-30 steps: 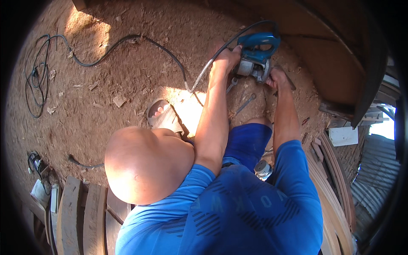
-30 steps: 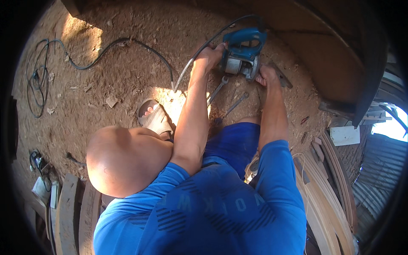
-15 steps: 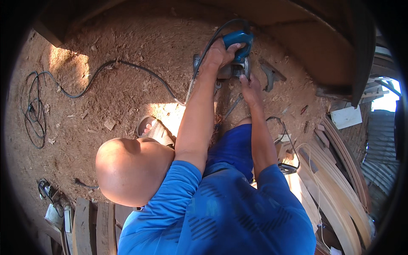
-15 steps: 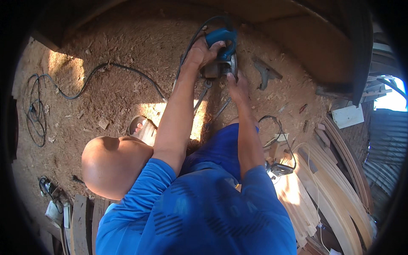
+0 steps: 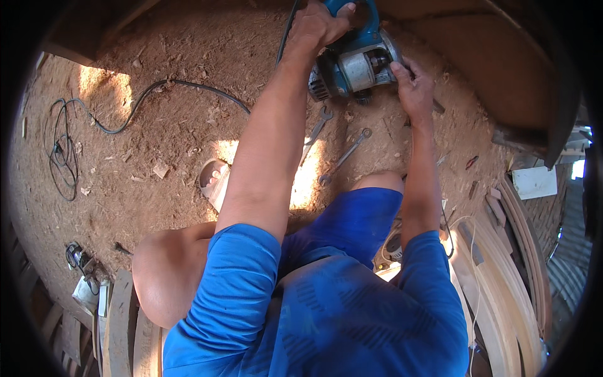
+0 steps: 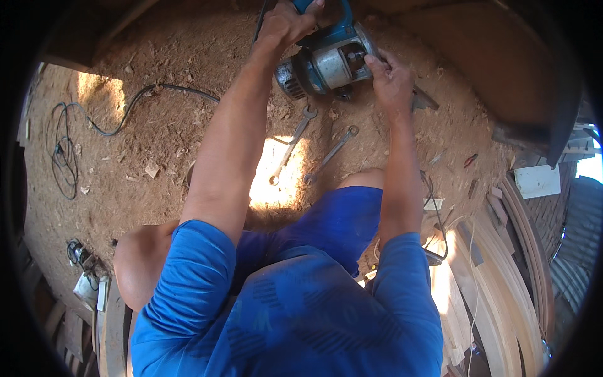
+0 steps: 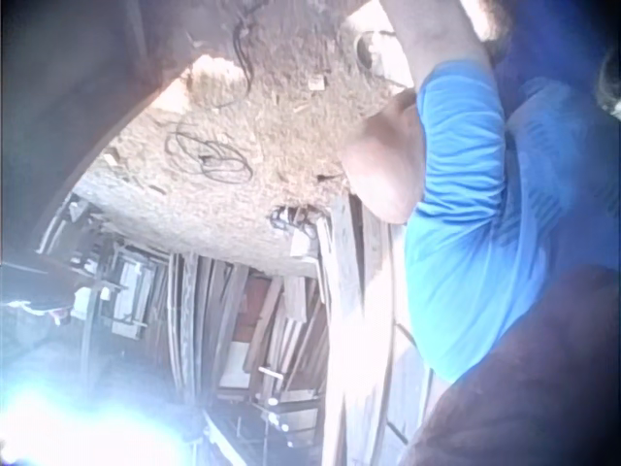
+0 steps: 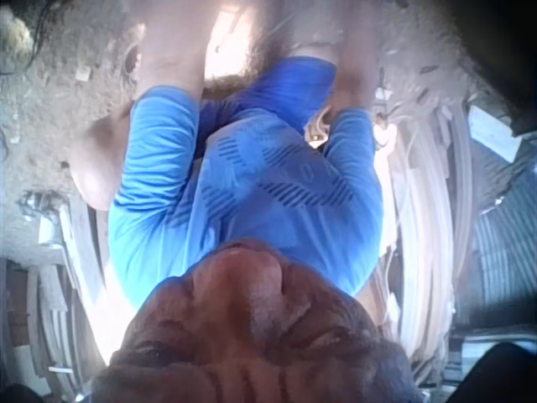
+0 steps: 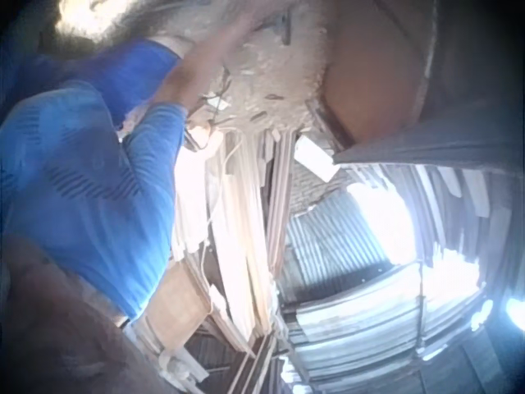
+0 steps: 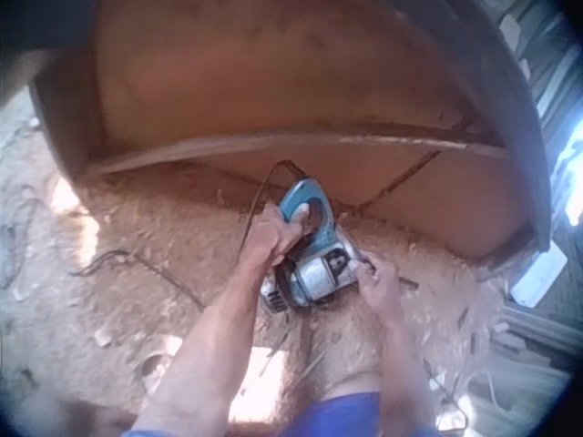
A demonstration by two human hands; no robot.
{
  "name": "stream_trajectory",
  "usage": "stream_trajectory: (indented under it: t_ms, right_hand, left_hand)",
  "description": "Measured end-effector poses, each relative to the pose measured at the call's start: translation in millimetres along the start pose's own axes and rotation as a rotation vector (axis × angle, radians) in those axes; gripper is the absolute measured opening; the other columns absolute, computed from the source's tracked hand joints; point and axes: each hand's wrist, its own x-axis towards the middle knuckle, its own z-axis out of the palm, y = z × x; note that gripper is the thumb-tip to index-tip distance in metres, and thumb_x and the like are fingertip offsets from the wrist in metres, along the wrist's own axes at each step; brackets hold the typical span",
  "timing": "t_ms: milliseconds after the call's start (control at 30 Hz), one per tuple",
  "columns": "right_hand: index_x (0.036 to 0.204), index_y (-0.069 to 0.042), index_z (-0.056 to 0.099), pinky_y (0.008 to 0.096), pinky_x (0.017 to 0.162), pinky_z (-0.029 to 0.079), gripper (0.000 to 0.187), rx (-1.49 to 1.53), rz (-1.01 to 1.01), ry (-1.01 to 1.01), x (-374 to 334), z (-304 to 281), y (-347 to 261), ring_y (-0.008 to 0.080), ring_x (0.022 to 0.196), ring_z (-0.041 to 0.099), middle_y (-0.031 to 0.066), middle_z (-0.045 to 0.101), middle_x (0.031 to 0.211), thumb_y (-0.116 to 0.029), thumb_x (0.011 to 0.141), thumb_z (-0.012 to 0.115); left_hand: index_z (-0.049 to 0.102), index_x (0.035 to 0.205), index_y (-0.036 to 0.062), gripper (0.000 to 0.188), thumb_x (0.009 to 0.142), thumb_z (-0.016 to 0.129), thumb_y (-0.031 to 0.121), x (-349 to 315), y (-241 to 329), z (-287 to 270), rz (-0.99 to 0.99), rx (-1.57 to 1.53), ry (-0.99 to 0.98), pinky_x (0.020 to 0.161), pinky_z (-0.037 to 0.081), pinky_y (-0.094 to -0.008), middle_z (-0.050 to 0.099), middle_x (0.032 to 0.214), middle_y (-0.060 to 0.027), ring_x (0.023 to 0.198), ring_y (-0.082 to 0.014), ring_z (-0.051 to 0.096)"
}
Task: The person uses a wrench to loosen and remove parts from a wood router, handling the metal plates and a small screw by hand.
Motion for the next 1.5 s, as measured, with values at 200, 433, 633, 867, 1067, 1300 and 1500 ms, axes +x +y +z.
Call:
stream_trajectory:
  t_ms: [200, 433, 633, 867, 1067, 1300, 1500]
  right_hand:
    - [0.115, 0.002, 0.069, 0.0248, 0.083, 0.048, 0.033, 0.281, -0.119, 0.013, 41.2, 0.6, -0.1, 0.0095, 0.090, 0.061, 0.0039, 0.071, 0.098, -0.025, 0.095, 0.068]
    - [0.115, 0.003, 0.069, 0.0268, 0.086, 0.048, 0.034, 0.324, -0.163, 0.045, 53.2, 3.7, 15.4, 0.0108, 0.093, 0.061, 0.0047, 0.070, 0.101, -0.026, 0.096, 0.068]
    - [0.117, 0.005, 0.066, 0.0267, 0.087, 0.047, 0.038, 0.444, -0.165, 0.028, 51.3, 2.3, 24.4, 0.0110, 0.095, 0.060, 0.0062, 0.069, 0.104, -0.027, 0.097, 0.067]
    - [0.118, 0.005, 0.066, 0.0271, 0.088, 0.047, 0.043, 0.501, -0.130, -0.006, 47.3, 2.3, 27.4, 0.0112, 0.096, 0.059, 0.0062, 0.069, 0.104, -0.032, 0.095, 0.069]
    - [0.119, 0.005, 0.065, 0.0273, 0.089, 0.046, 0.047, 0.563, -0.109, -0.011, 45.8, 3.5, 26.9, 0.0114, 0.097, 0.060, 0.0067, 0.069, 0.106, -0.034, 0.094, 0.070]
    - [0.120, 0.006, 0.063, 0.0285, 0.091, 0.048, 0.038, 0.830, 0.045, -0.091, 47.0, 0.4, 31.8, 0.0134, 0.100, 0.062, 0.0092, 0.069, 0.108, -0.027, 0.102, 0.057]
    - [0.127, 0.004, 0.060, 0.0278, 0.087, 0.054, 0.035, 0.642, 0.450, -0.209, 65.1, -8.5, 82.7, 0.0148, 0.097, 0.067, 0.0097, 0.070, 0.114, -0.020, 0.101, 0.059]
  left_hand:
    - [0.061, 0.124, -0.0037, 0.076, 0.090, 0.051, 0.064, 30.6, 10.7, -5.0, -0.051, 0.071, 0.059, 0.101, 0.046, -0.0484, 0.061, 0.124, -0.0309, 0.122, -0.0423, 0.057]
    - [0.063, 0.121, -0.0017, 0.074, 0.090, 0.053, 0.064, 27.2, 22.3, -10.8, -0.034, 0.080, 0.056, 0.098, 0.048, -0.0485, 0.065, 0.119, -0.0279, 0.118, -0.0409, 0.060]
    - [0.068, 0.112, -0.0019, 0.067, 0.089, 0.057, 0.060, 25.1, 31.7, -13.3, -0.029, -0.035, -0.116, 0.096, 0.049, -0.0481, 0.070, 0.109, -0.0256, 0.113, -0.0405, 0.063]
    - [0.060, 0.128, 0.0002, 0.071, 0.091, 0.055, 0.060, 23.7, 38.0, -12.5, -0.100, 0.092, -0.046, 0.102, 0.046, -0.0480, 0.064, 0.122, -0.0280, 0.121, -0.0415, 0.059]
    - [0.057, 0.132, 0.0008, 0.073, 0.090, 0.053, 0.061, 21.3, 39.6, -11.4, -0.102, 0.095, -0.010, 0.107, 0.042, -0.0483, 0.057, 0.132, -0.0294, 0.127, -0.0427, 0.053]
    - [0.057, 0.132, 0.0000, 0.075, 0.089, 0.054, 0.061, 11.4, 53.6, -20.1, -0.102, 0.146, -0.068, 0.108, 0.042, -0.0477, 0.056, 0.133, -0.0302, 0.127, -0.0433, 0.052]
    - [0.060, 0.128, -0.0006, 0.073, 0.089, 0.056, 0.060, 18.2, 51.3, -13.9, -0.034, 0.147, -0.059, 0.105, 0.044, -0.0487, 0.059, 0.128, -0.0309, 0.124, -0.0437, 0.055]
